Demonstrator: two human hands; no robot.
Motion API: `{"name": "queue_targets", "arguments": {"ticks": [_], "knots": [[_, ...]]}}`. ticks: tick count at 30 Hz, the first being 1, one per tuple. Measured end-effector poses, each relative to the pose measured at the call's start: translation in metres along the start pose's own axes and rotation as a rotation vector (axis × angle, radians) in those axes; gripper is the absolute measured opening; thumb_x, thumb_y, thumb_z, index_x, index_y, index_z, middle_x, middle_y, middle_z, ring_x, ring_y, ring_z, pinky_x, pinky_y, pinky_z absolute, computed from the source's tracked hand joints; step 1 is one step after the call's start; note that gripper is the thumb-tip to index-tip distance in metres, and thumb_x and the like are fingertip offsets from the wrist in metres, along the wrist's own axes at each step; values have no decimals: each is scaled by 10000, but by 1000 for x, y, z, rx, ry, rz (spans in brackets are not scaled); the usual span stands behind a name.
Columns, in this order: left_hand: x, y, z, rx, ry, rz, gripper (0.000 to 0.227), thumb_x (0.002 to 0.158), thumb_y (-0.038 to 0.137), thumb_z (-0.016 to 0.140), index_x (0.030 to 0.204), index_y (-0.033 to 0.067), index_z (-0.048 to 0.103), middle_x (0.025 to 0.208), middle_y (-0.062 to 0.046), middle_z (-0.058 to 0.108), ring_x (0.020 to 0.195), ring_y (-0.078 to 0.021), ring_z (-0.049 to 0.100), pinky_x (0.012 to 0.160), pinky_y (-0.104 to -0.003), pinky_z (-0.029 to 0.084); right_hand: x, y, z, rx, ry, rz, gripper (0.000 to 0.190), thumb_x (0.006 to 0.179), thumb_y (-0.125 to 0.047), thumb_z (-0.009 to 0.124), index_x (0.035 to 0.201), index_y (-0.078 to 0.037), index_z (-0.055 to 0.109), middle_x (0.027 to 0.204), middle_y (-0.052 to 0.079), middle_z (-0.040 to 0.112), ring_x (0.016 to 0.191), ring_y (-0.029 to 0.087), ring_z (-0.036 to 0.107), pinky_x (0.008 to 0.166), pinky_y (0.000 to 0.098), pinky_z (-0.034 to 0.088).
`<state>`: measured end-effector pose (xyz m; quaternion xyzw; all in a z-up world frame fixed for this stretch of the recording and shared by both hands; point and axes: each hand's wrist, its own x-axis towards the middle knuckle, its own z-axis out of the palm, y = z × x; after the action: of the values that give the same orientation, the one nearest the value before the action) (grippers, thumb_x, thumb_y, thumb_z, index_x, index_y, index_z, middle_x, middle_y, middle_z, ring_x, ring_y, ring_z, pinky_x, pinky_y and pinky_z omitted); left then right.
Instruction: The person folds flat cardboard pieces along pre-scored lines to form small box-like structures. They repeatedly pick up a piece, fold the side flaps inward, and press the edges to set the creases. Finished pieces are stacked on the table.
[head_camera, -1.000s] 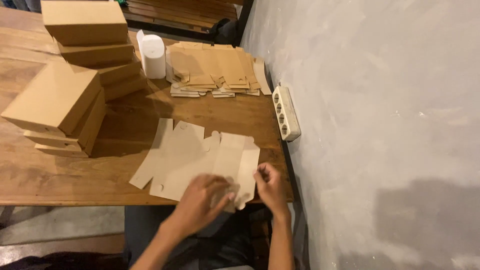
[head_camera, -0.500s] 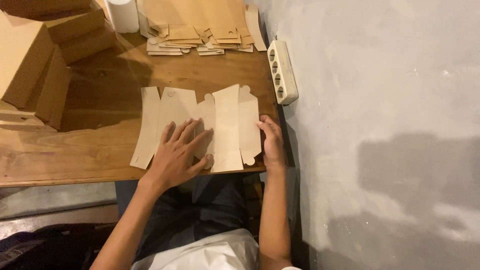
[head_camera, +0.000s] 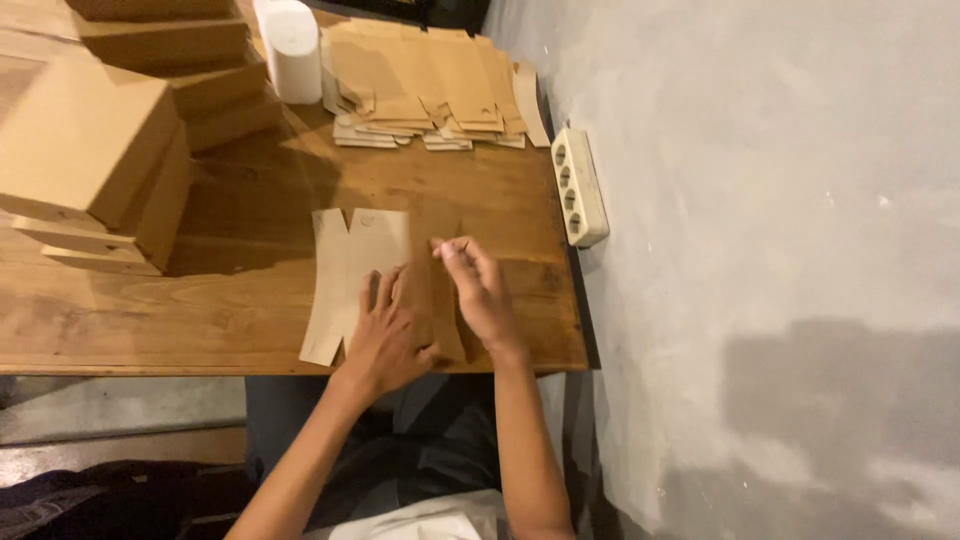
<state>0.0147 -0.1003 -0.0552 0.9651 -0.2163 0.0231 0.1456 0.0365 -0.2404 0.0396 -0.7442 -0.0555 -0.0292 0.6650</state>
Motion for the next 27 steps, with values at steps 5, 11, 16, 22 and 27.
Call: {"name": "queue_targets", "arguments": {"ticks": [5,11,16,22,27], "knots": [[-6,2,-7,-232,449,137,677,749,492,698,1318,126,659,1368,-121,655,1349,-300,508,1182,-587,181,-14,-9,15,-130,-70,39,237,973,-271,668,1071,-56,686,1202,226,707,1237,325,614,1068,470,453],[-8,-8,-25,-578,245,166,742,743,250,758,1442,123,542,1597,-125,419,1498,-346,283,1243,-603,72,-22,-12,15,-168,-45,103,228,964,-201,654,1145,-65,685,1395,270,600,1340,414,520,1093,527,419],[-17,-8,-68,-1137,247,155,893,802,-199,509,1614,24,213,1634,-286,255,1498,-492,183,1183,-672,153,-26,-5,9,-228,-26,150,221,961,-148,639,1140,-32,695,1365,262,624,1295,392,579,1065,485,472],[-11,-14,-84,-1468,278,-188,551,1031,150,491,1555,34,363,1556,-289,413,1493,-468,311,1203,-600,261,-40,-17,16,-572,-149,-48,293,911,-58,653,1203,-23,663,1488,247,513,1372,481,451,1084,605,408],[-7,-16,-119,-969,353,-158,608,996,176,602,1544,31,383,1565,-316,341,1455,-533,306,1138,-663,317,-40,5,13,-678,-215,-141,316,930,-143,625,1241,-89,646,1537,197,452,1473,409,333,1165,551,320]]}}
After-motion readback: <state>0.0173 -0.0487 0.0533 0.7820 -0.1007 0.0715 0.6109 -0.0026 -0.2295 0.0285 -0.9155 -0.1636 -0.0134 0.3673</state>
